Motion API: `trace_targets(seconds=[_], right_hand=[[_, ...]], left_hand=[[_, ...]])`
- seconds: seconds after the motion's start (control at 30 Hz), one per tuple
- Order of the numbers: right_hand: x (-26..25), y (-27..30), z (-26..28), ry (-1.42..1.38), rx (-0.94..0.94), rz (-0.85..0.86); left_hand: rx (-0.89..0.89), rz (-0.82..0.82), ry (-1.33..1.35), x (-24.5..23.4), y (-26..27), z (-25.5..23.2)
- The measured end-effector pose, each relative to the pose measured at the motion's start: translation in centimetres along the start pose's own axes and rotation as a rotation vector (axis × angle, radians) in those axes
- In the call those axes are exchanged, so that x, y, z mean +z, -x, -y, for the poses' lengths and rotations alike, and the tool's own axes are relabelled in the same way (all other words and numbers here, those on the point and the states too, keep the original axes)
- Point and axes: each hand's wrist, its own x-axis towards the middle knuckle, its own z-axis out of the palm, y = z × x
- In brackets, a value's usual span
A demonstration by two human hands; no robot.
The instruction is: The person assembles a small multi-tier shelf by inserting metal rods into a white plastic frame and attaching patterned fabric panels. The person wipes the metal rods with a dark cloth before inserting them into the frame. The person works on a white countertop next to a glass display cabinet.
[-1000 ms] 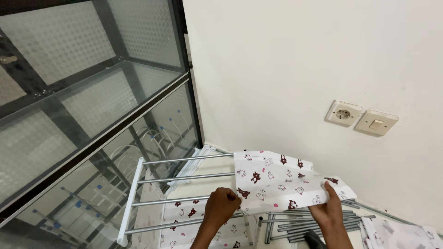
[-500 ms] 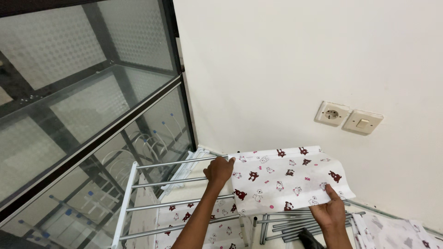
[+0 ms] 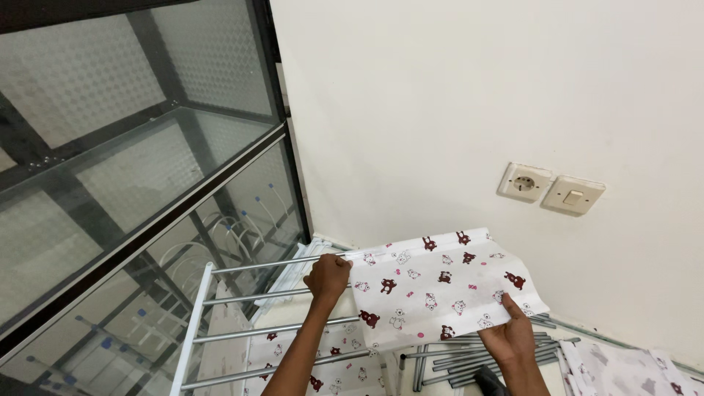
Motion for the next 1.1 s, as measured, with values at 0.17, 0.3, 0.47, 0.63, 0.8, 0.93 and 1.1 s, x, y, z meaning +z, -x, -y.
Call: trace_targets(seconds=[0.17, 0.3, 0.47, 0.63, 0.8, 0.93, 1.1], right_hand=[[-0.2, 0.5, -1.0, 0.024, 0.008, -0.029], [0.3, 1.2, -1.9, 0.076, 0.031, -0.06], [0.1, 1.6, -2.7, 0.049, 0.055, -0.03], [-1.7, 0.9, -1.8, 0.139, 0.048, -0.117], [-1.4, 2.0, 0.3, 0.485, -0.227, -0.267], [3.2, 5.7, -1.0, 1.244, -1.199, -0.352], [13.5, 7.5, -9.3, 1.787, -0.919, 0.442]], left_hand=[[0.026, -0.036, 0.039, -1.7, 0.5, 0.3], [0.045, -0.054, 0.044, -2.7, 0.8, 1.2], [0.07, -0.059, -0.007, -4.1, 1.5, 1.7], [0.259, -0.225, 0.138, -8.7, 2.7, 3.6], [0.153, -0.49, -0.213, -18.4, 5.2, 12.6], [-0.033, -0.245, -0.014, -20.4, 6.0, 19.7], [-0.044, -0.129, 0.248, -18.1, 5.4, 24.4]])
